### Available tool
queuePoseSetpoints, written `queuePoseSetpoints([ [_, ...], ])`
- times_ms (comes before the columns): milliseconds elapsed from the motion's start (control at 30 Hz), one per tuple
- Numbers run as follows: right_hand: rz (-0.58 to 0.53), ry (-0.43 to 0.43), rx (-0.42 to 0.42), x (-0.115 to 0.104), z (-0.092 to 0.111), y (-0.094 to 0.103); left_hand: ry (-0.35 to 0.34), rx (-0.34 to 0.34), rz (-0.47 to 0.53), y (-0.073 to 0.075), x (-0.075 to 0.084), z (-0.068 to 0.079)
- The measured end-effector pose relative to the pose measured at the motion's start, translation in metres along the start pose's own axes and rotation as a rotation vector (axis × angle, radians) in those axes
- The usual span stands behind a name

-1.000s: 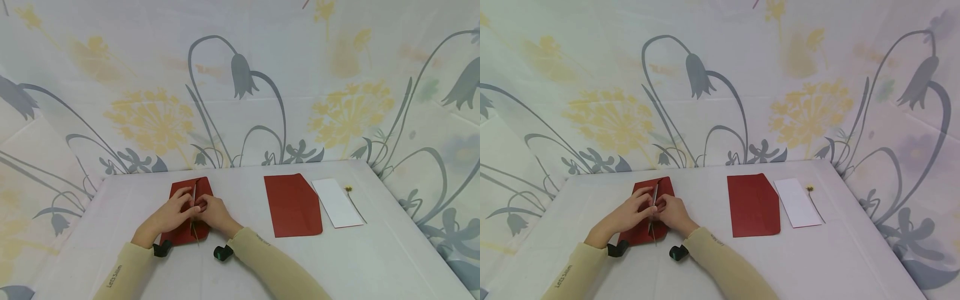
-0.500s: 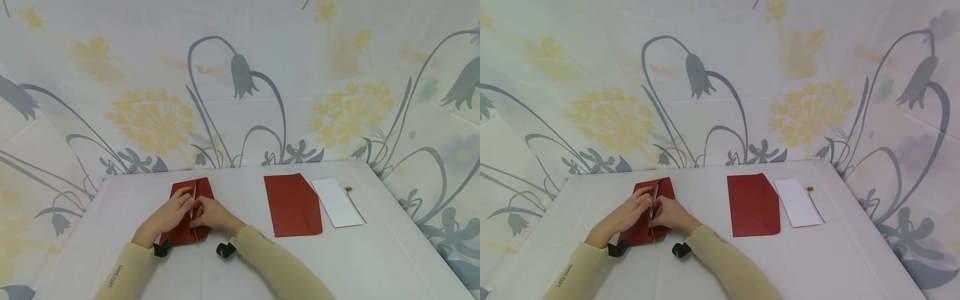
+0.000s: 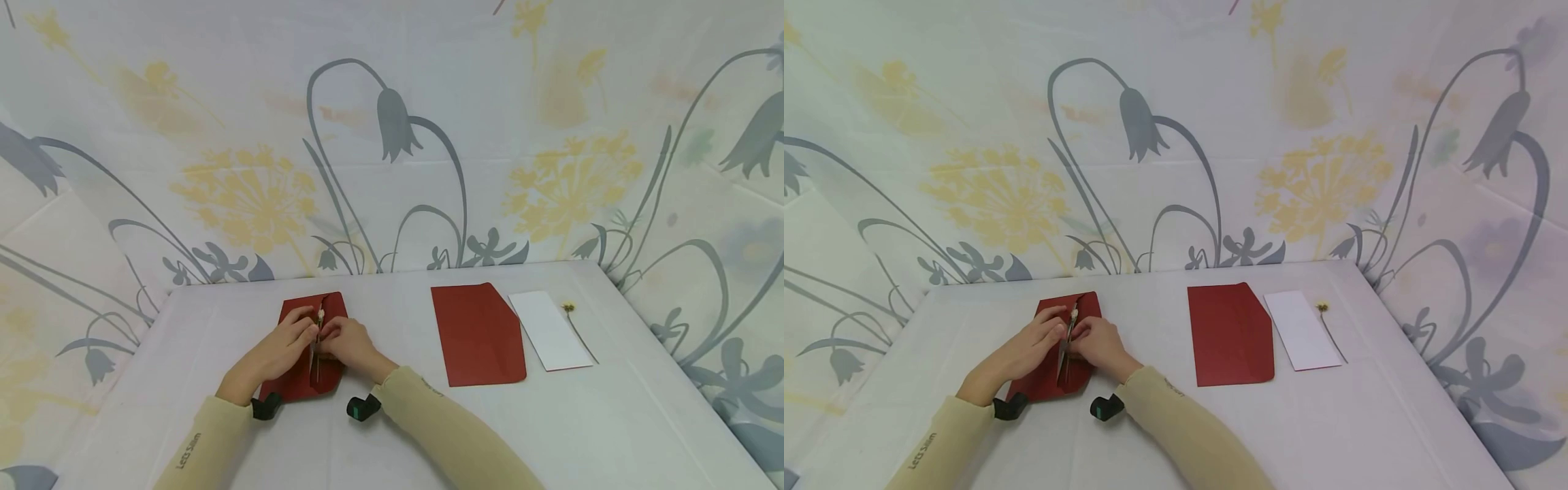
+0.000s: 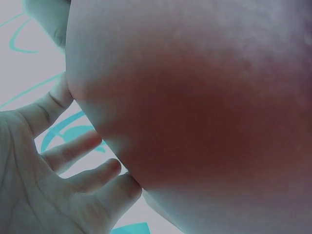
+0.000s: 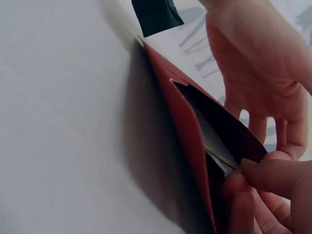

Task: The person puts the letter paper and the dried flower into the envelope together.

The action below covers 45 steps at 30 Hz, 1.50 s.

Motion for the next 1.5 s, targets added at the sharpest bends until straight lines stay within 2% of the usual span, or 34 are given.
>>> queuePoseSetpoints([
  [200, -0.093, -0.023, 0.027, 0.000, -0.007, -0.002, 0.011, 0.000, -0.001, 0.000, -0.001, 0.000],
  [467, -0.062, 0.000, 0.051, -0.004, -0.009, -0.004, 0.016, -0.004, -0.009, 0.001, -0.002, 0.000],
  [567, -0.091, -0.007, 0.037, -0.003, -0.010, -0.004, 0.019, -0.009, -0.001, 0.001, -0.002, -0.001],
  [833, -0.277, 0.004, -0.007, 0.001, -0.011, -0.002, 0.012, -0.013, 0.011, 0.000, -0.001, 0.000],
  [967, -0.255, 0.022, -0.040, 0.001, -0.011, 0.001, 0.010, -0.001, 0.002, 0.000, -0.002, 0.000],
  [1167, -0.238, 0.028, -0.153, 0.002, -0.011, 0.003, 0.041, -0.016, -0.017, -0.002, -0.001, 0.000],
  [1500, -0.278, 0.078, -0.174, 0.003, -0.007, 0.007, 0.068, -0.054, -0.016, -0.004, 0.001, 0.000],
])
Point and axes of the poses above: each hand's wrist, its own z-axis away from the middle knuckle, its own y-axis out of the back of the hand, x = y × z, the point moved 3 cm from there along -z, towards the middle knuckle, and after that the axes turned 7 degrees about -x, right-handed, at the moved point
